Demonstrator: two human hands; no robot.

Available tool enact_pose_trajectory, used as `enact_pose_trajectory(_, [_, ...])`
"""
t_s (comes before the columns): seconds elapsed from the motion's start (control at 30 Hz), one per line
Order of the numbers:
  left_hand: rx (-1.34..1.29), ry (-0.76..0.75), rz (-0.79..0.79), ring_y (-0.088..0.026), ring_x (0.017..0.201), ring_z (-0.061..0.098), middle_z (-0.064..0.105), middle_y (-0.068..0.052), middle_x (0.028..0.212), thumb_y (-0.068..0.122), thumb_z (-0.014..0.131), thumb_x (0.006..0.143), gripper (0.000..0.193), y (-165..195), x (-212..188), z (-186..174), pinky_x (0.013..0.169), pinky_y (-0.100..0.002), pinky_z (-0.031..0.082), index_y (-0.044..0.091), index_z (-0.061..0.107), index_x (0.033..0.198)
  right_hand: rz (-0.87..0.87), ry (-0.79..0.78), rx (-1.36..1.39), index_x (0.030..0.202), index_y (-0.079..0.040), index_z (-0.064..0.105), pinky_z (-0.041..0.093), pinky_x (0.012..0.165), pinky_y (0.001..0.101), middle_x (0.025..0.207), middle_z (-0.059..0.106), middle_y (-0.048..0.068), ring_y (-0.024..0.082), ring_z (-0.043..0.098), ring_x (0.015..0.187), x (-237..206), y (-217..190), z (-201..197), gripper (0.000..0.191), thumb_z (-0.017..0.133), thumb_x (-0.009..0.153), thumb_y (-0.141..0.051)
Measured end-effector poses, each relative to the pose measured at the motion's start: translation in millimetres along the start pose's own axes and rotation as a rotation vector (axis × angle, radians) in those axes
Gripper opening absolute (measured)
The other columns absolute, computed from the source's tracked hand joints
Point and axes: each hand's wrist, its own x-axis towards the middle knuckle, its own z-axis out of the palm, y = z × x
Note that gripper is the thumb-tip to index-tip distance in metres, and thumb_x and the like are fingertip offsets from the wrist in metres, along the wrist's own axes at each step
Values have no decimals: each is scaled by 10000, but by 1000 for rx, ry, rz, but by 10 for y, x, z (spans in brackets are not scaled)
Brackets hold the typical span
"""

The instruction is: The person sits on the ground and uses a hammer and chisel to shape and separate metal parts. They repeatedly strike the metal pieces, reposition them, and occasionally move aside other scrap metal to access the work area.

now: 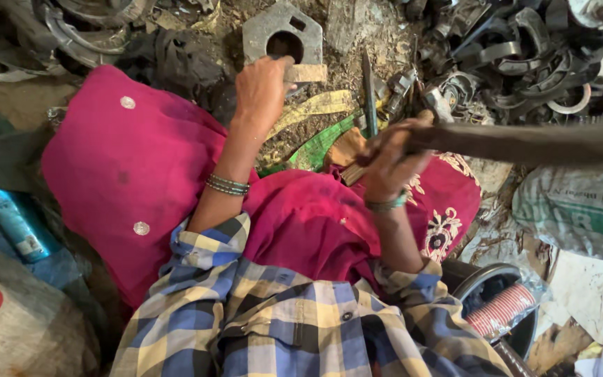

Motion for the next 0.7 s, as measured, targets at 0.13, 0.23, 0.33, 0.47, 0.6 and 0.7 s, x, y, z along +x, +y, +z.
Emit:
enact_pose_trajectory(0.13, [27, 13, 52, -387, 875, 717, 732, -173, 916, 196, 829, 839, 261, -19, 51, -23, 736, -488, 559, 143, 771, 1087, 296, -504, -811, 1151, -9, 499, 444, 437, 274, 688, 559, -5, 98, 523, 517, -283, 461, 206, 220, 594, 1046, -178])
enact_pose_trajectory(0.23, [35, 34, 65, -389, 873, 721, 736, -182, 917, 194, 836, 800, 302, -30, 61, -26, 738, -481, 563, 140, 774, 1091, 552, -392, -647, 1049, -38, 515, 474, 404, 242, 703, 569, -21, 86, 547, 511, -278, 426, 256, 156, 559, 1061, -187])
enact_pose_trajectory(0.33, [21, 28, 70, -387, 872, 728, 741, -177, 920, 205, 837, 810, 281, -33, 36, 10, 730, -478, 568, 121, 773, 1070, 652, -186, -512, 1071, -83, 555, 469, 385, 219, 718, 597, -11, 72, 530, 493, -63, 44, 174, 88, 536, 1052, -167])
enact_pose_trajectory(0.47, [52, -5, 18, -388, 835, 732, 745, -171, 896, 243, 839, 794, 304, -79, 72, 96, 692, -486, 571, 149, 783, 1078, -7, 27, 150, 1112, -88, 580, 520, 424, 229, 704, 594, -3, 63, 550, 507, 153, -335, 24, 122, 581, 1080, -205])
enact_pose_trajectory(0.6, [58, 41, 72, -387, 809, 735, 742, -177, 867, 244, 823, 754, 319, -128, 93, 170, 674, -481, 577, 142, 783, 1053, 265, 199, 280, 1015, -49, 580, 494, 408, 240, 683, 593, 25, 91, 551, 505, -56, 17, 114, 237, 557, 1098, -270])
enact_pose_trajectory(0.7, [34, 14, 26, -328, 837, 762, 745, -150, 889, 168, 711, 981, 98, -135, 126, 178, 732, -455, 594, 146, 779, 1049, 254, -555, -936, 1001, -6, 555, 523, 422, 322, 747, 573, 57, 162, 565, 543, -237, 453, 279, 188, 572, 1041, -190])
